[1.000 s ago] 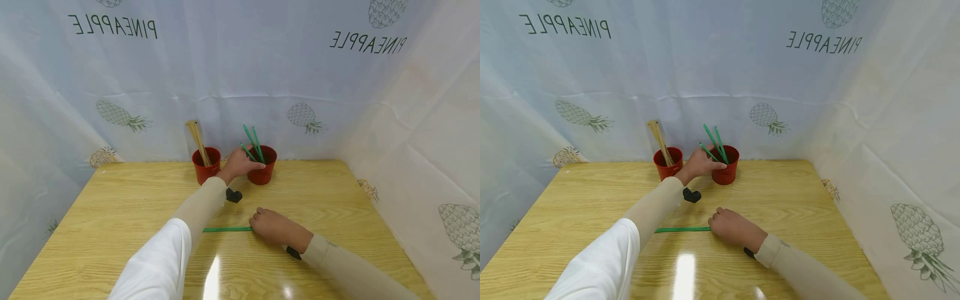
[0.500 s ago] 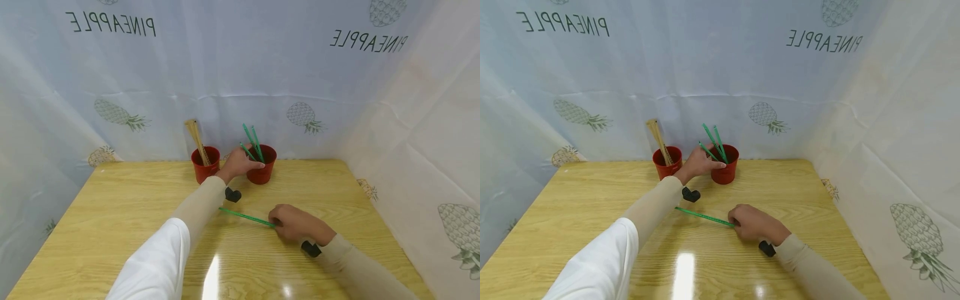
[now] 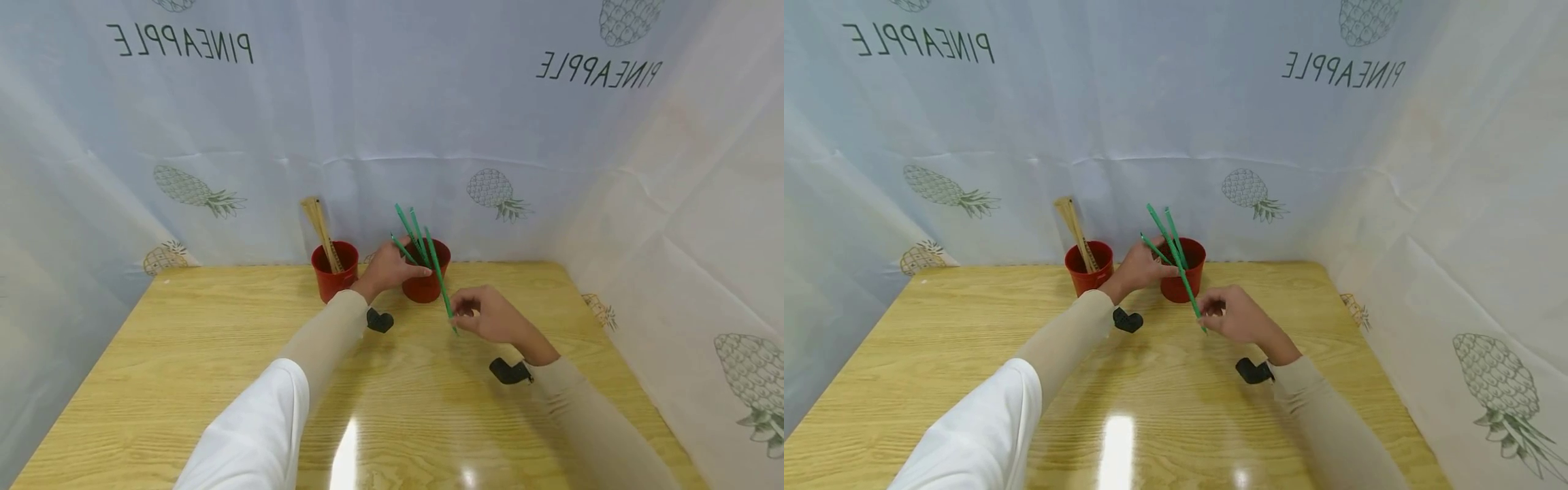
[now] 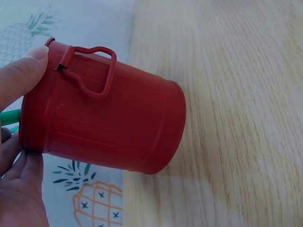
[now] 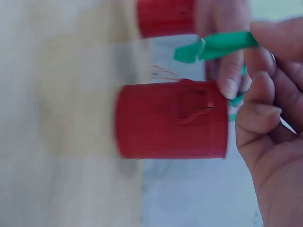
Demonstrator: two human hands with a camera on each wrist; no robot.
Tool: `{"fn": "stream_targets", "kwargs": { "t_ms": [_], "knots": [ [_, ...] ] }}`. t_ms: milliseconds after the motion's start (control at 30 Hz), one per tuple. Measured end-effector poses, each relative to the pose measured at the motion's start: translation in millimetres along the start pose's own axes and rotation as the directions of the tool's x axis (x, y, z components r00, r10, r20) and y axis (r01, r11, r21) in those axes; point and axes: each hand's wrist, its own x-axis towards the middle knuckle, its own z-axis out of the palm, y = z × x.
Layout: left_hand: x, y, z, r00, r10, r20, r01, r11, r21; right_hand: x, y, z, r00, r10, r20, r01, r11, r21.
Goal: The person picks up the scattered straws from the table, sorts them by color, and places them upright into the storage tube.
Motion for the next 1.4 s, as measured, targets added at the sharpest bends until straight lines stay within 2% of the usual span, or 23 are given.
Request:
{"fn": "stream_targets", "kwargs": {
  "t_ms": [100,233,333,400,533,700,833,967,1133,1267,1400],
  "knots": [
    [0.2,-1.1,0.4,1.0,-0.003,-0.001,0.003,1.0,-0.007,22.8,-2.3,-6.4,0.992,0.018,-0.121,-0.02,1.0,-0.02],
    [0.4,-2.4,2.5,1.0,-0.007,0.002,0.007,0.999,-0.054,50.4,-1.5,-12.3,0.964,0.022,-0.265,-0.032,0.999,-0.035],
    [0.4,-3.4,4.2,1.0,0.01,-0.004,-0.01,0.997,-0.083,67.0,0.4,-14.7,0.939,0.039,-0.341,-0.057,0.997,-0.044],
    [0.5,-4.7,5.0,1.0,0.027,-0.01,-0.028,0.996,-0.087,76.0,1.9,-14.4,0.93,0.051,-0.363,-0.074,0.996,-0.049],
    [0.0,-5.8,5.2,0.999,0.04,-0.01,-0.041,0.995,-0.094,89.1,5.7,-10.4,0.93,0.049,-0.365,-0.086,0.993,-0.086],
    [-1.7,-3.0,2.6,0.999,0.02,-0.026,-0.022,0.997,-0.074,99.8,9.1,-6.7,0.931,0.026,-0.364,-0.076,0.989,-0.126],
    [-4.8,3.5,-3.7,0.999,-0.009,-0.044,0.005,0.995,-0.1,105.1,13.5,-6.7,0.943,0.036,-0.33,-0.092,0.983,-0.156],
    [-6.2,10.1,-12.6,0.996,-0.071,-0.054,0.063,0.988,-0.141,106.8,18.9,-8.9,0.954,0.071,-0.29,-0.131,0.973,-0.191],
    [-10.4,20.0,-27.9,0.99,-0.14,-0.034,0.133,0.976,-0.172,103.7,22.6,-13.6,0.959,0.089,-0.268,-0.151,0.964,-0.22],
    [-17.3,28.7,-43.6,0.99,-0.138,-0.042,0.132,0.983,-0.124,98.2,27.7,-19.9,0.961,0.065,-0.268,-0.138,0.955,-0.261],
    [-23.6,31.9,-62.5,0.989,-0.125,-0.076,0.125,0.992,-0.009,90.7,32.4,-30.1,0.961,0.023,-0.275,-0.114,0.94,-0.321]
  ]
}}
